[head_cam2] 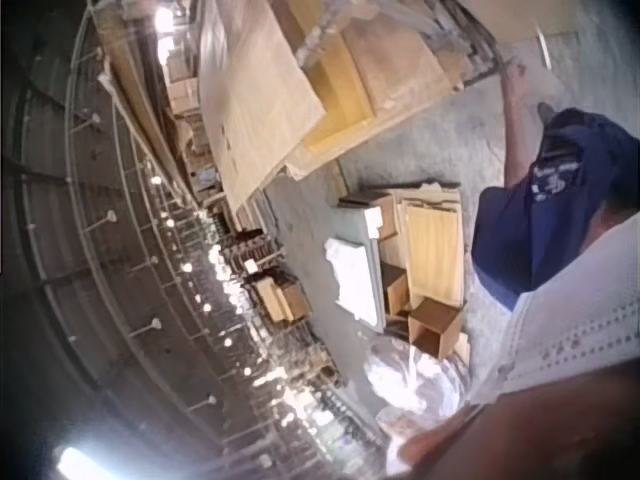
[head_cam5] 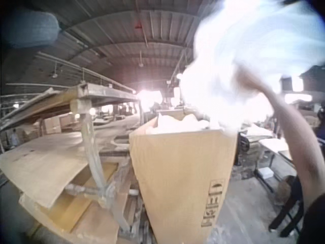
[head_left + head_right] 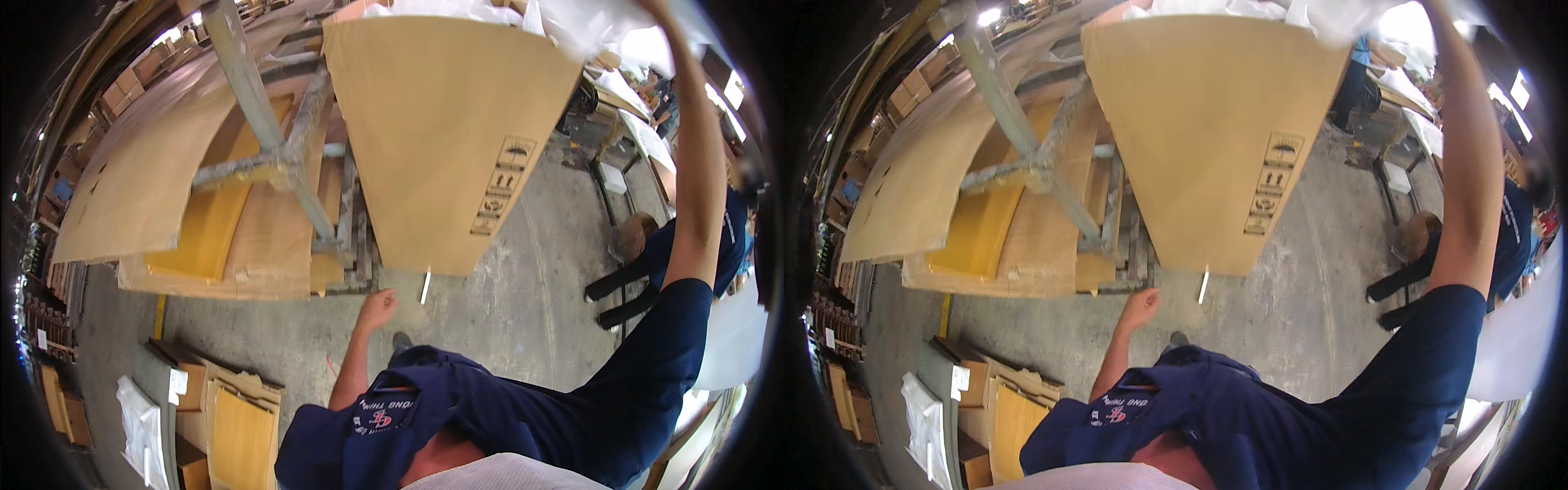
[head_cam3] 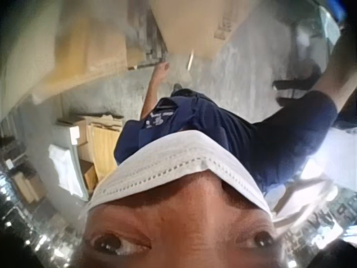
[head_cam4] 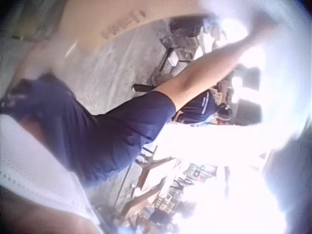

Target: The person unpacks a white plastic bag and places it into a cardboard box, then moves to a workbench and sands multiple flat wooden panels with a sanding block. The person flips and repositions the panels while sanding their surfaces. Other workers are present in the background.

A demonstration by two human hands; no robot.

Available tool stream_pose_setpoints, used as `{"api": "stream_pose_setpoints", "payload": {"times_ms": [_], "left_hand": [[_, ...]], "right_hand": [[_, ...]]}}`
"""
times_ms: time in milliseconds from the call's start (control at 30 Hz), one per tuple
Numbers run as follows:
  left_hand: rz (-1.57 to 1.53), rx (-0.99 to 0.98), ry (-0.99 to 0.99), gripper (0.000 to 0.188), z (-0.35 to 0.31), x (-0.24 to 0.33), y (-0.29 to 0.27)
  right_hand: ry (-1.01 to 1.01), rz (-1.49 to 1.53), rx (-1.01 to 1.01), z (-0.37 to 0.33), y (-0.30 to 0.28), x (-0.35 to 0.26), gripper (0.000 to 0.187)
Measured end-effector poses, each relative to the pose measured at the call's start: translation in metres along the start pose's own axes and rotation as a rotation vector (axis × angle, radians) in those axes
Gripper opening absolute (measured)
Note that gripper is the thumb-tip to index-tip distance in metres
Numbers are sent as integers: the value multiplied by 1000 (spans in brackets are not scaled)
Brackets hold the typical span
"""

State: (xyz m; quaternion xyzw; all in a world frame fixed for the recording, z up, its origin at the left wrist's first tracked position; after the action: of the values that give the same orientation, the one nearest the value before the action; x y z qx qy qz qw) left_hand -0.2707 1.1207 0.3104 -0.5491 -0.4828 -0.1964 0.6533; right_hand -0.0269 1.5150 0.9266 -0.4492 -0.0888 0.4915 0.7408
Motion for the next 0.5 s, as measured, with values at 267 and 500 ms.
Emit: {"api": "stream_pose_setpoints", "payload": {"times_ms": [267, 500], "left_hand": [[-142, 11, 188, 33, 104, 68, -67], [-228, 160, 193, 30, 211, 82, -78]], "right_hand": [[271, -47, -410, 34, 66, 118, 62], [59, -42, -350, 170, 84, 136, 60]]}}
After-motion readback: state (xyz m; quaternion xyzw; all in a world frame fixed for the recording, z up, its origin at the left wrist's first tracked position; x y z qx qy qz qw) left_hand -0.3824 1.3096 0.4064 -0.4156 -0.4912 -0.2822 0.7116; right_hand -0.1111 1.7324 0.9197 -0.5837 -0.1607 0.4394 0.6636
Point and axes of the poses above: each hand's wrist, its own z-axis towards the middle knuckle, its own y-axis out of the palm, x = y × z, the point moved 2 cm from there along z, towards the middle knuckle, and after that the axes turned 3 degrees about x, right-handed, at the moved point
